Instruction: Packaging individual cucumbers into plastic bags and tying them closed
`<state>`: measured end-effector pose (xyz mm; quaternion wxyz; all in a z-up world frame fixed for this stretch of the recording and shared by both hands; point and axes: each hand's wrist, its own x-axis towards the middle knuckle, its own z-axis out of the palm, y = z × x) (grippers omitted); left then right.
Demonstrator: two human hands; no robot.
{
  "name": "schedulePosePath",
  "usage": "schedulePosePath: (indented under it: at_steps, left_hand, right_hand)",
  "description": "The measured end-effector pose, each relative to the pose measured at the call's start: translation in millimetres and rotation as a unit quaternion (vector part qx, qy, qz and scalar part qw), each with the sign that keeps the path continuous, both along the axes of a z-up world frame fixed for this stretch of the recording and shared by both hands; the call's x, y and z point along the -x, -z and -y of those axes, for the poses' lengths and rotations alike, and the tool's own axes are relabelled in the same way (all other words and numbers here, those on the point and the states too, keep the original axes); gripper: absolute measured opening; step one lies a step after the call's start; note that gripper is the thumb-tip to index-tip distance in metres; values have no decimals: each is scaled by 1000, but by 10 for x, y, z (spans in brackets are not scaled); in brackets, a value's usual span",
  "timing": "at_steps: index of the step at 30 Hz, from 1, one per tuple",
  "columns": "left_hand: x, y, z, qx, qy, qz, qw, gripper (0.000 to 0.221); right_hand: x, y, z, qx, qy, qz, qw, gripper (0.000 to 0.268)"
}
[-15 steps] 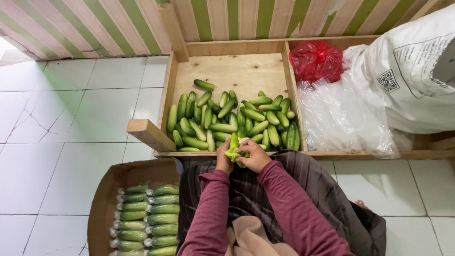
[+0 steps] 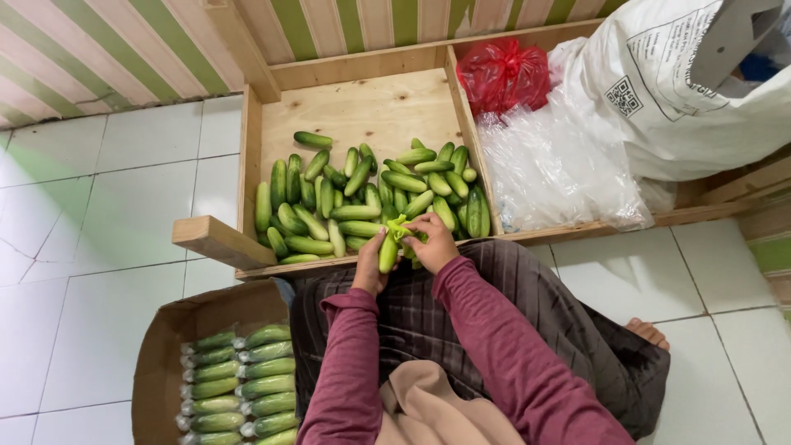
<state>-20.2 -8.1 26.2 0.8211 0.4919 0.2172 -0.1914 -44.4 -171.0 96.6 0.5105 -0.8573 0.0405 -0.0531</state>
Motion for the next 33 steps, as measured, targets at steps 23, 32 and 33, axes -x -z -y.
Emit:
schedulePosePath:
  at_steps: [23, 32, 33]
  left_hand:
    - [-150, 130, 272, 9, -36, 2, 999, 41]
    - [-300, 524, 225, -29, -53, 47, 997, 36]
    - [-302, 547, 219, -40, -47, 58, 996, 32]
  right_hand:
    - [131, -20, 94, -13, 0, 69, 998, 29]
    - [218, 22, 31, -73, -55, 72, 993, 29]
    - [203, 16, 30, -68, -43, 70, 994, 27]
